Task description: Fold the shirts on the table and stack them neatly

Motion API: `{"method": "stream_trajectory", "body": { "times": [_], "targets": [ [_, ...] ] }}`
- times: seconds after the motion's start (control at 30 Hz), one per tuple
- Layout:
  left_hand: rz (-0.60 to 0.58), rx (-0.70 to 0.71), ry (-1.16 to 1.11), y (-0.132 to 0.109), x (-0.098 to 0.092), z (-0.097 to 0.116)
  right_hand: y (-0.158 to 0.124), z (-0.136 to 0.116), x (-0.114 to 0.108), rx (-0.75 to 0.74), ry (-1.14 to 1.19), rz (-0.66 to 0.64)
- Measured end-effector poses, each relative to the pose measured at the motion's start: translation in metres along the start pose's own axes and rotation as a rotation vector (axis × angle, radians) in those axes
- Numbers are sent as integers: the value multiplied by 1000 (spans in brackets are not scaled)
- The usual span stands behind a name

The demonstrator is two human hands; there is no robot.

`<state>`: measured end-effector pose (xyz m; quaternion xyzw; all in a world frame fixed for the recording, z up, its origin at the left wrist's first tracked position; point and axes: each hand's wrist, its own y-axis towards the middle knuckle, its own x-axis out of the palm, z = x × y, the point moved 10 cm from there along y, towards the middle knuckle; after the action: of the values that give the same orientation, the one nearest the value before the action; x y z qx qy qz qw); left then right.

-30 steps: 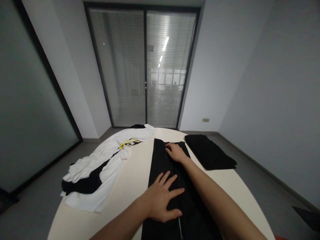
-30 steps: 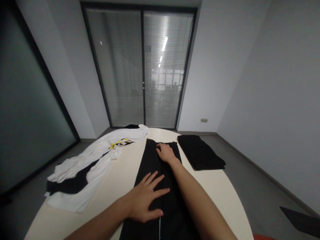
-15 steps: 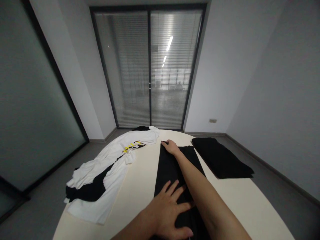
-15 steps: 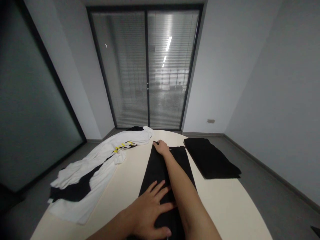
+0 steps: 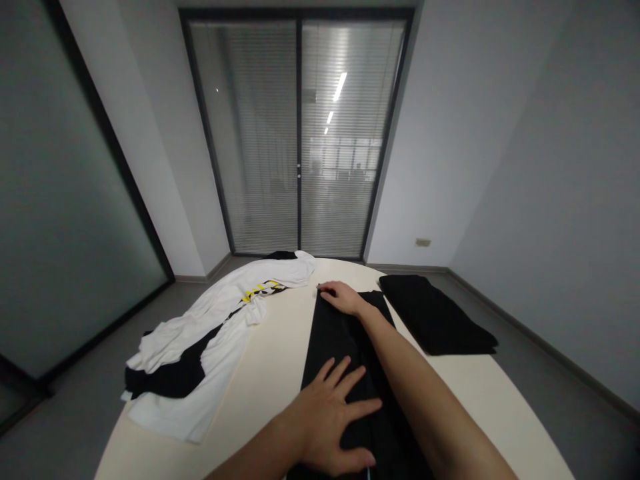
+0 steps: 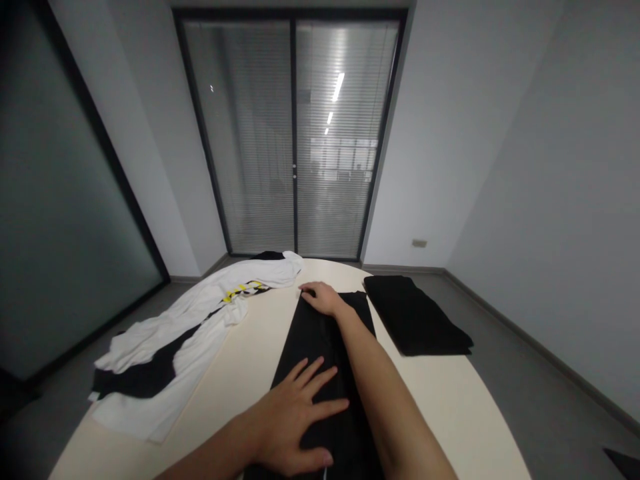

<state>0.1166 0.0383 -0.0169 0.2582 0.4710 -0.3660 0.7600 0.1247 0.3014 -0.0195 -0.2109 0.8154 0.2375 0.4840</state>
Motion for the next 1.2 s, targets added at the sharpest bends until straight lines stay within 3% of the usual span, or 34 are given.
{"method": "stream_trajectory", "body": {
  "times": [0.1,0.2,0.33,0.57,0.7,0.87,1.03,1.1,1.2],
  "targets": [
    [-9,4,11,1,3,-2,-18,0,18,35,-144,-188],
    [-4,11,23,2,3,-2,-33,-10,7,2,-229,-105],
    [12,-8,50,3,5,-7,-56,-24,-26,-51,-288,43],
    [152,-67,230,7,-13,-19,-102,16,-72,285,-339,122],
    [314,-222,350,2,-32,-26,-123,33,-51,310,-255,-6],
    [341,-281,290,-5,-31,-39,-142,51,-19,360,-227,-32],
    [203,-268,205,-8,-18,-57,-154,35,-42,312,-236,191],
    [192,-280,210,-7,-18,-61,-161,24,-48,312,-258,194],
    [267,-307,232,-4,-27,-61,-173,3,-43,277,-276,140]
  ]
}}
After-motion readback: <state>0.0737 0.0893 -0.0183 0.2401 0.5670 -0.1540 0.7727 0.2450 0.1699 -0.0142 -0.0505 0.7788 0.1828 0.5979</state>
